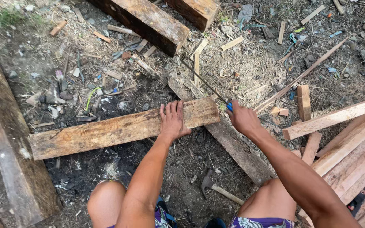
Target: The person measures a wooden plank with a tape measure and marks it with a pencil, then uses a hand saw to cut the plank. The person repeats this process on another plank, measuring and sawing it to size.
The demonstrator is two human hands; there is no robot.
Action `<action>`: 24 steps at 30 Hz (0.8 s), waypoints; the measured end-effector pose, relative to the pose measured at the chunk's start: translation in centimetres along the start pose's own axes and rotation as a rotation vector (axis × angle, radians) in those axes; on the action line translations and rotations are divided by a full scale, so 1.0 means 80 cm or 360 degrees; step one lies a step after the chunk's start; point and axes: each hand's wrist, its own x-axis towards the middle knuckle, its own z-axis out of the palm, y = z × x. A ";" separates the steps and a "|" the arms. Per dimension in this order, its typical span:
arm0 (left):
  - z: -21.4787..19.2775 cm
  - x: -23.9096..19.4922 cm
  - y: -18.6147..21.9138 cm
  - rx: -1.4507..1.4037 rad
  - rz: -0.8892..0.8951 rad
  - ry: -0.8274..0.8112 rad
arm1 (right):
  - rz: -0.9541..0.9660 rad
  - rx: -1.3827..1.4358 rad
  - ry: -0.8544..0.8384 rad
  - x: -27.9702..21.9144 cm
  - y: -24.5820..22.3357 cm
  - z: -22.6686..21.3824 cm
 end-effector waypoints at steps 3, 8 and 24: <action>-0.001 0.003 0.002 -0.0017 0.0038 0.0070 | -0.0212 0.0346 0.0315 -0.019 -0.010 -0.001; 0.012 0.000 -0.002 -0.0040 0.0069 0.0144 | -0.0199 0.0029 0.0203 -0.009 0.009 0.014; -0.006 -0.037 0.002 0.0066 0.0203 -0.0019 | 0.0077 0.0390 0.0679 -0.090 -0.008 0.061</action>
